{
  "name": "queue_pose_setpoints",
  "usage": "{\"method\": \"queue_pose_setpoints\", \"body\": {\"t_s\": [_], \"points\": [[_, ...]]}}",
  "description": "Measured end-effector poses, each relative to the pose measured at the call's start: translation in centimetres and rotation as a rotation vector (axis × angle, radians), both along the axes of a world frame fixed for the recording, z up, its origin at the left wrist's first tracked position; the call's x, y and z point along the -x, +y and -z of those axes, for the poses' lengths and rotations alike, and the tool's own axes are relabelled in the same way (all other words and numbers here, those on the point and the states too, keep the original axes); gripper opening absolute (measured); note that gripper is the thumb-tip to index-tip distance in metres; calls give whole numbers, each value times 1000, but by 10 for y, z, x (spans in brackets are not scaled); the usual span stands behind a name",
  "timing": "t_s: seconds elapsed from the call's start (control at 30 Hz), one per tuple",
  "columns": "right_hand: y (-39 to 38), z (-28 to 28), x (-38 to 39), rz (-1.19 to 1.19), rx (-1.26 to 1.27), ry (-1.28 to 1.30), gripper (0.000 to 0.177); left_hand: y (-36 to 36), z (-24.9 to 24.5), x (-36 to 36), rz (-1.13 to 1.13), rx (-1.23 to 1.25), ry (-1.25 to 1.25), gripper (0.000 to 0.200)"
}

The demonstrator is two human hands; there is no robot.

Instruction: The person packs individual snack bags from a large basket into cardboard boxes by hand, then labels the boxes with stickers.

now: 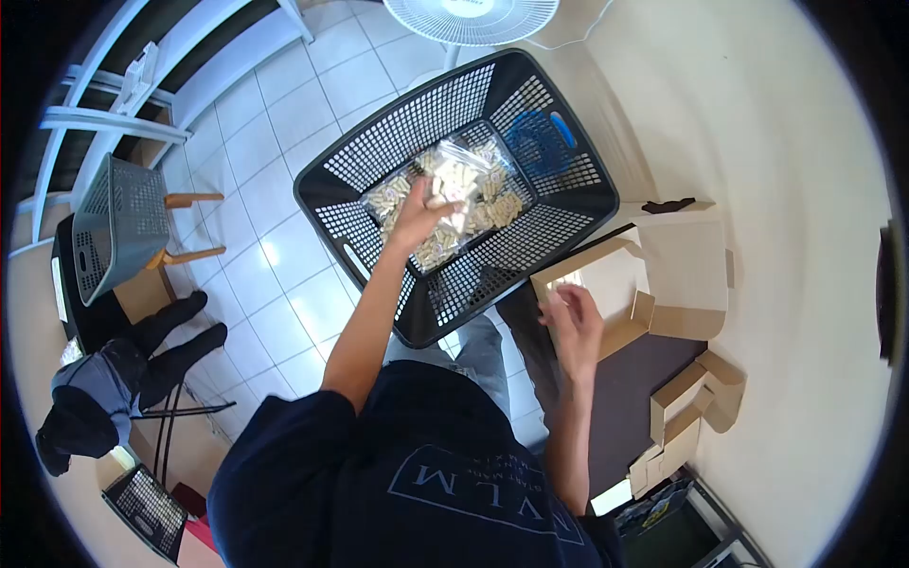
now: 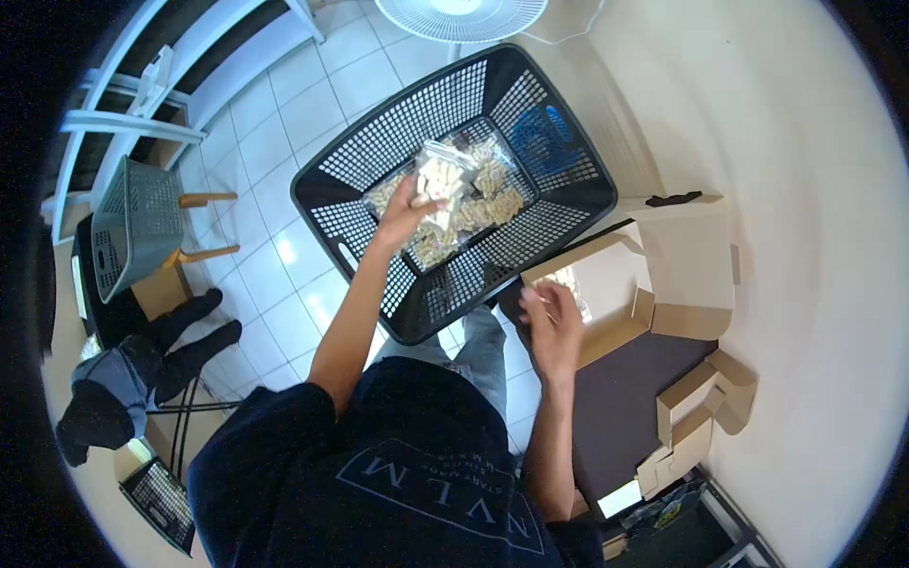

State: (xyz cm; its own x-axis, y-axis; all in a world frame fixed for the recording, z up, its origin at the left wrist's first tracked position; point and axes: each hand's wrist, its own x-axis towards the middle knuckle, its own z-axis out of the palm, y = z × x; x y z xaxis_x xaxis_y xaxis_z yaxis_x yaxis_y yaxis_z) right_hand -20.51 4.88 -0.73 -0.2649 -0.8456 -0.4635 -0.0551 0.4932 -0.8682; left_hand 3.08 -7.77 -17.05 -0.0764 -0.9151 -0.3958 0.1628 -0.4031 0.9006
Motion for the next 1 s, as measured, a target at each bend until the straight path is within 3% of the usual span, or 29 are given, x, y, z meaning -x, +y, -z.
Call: {"method": "queue_pose_setpoints", "body": {"t_s": [0.13, 0.2, 0.27, 0.4, 0.5, 0.87, 1.0], "points": [[-27, 32, -37, -50, 114, -102, 53, 50, -83, 31, 117, 133, 108, 59], [-33, 28, -49, -35, 156, -223, 37, 71, -108, 40, 182, 202, 116, 58], [-33, 11, -53, -57, 232, -220, 31, 81, -134, 44, 54, 201, 371, 52], [-17, -11, -51, -99, 304, -179, 24, 84, -150, 39, 148, 264, 195, 32], [-8, -20, -47, -94, 334, -270, 23, 84, -169, 35, 193, 239, 254, 31], [0, -35, -24, -242, 185, -442, 22, 83, -157, 21, 364, 108, 379, 32], [2, -29, -22, -231, 251, -372, 23, 78, -164, 19, 404, 243, 224, 29]]}}
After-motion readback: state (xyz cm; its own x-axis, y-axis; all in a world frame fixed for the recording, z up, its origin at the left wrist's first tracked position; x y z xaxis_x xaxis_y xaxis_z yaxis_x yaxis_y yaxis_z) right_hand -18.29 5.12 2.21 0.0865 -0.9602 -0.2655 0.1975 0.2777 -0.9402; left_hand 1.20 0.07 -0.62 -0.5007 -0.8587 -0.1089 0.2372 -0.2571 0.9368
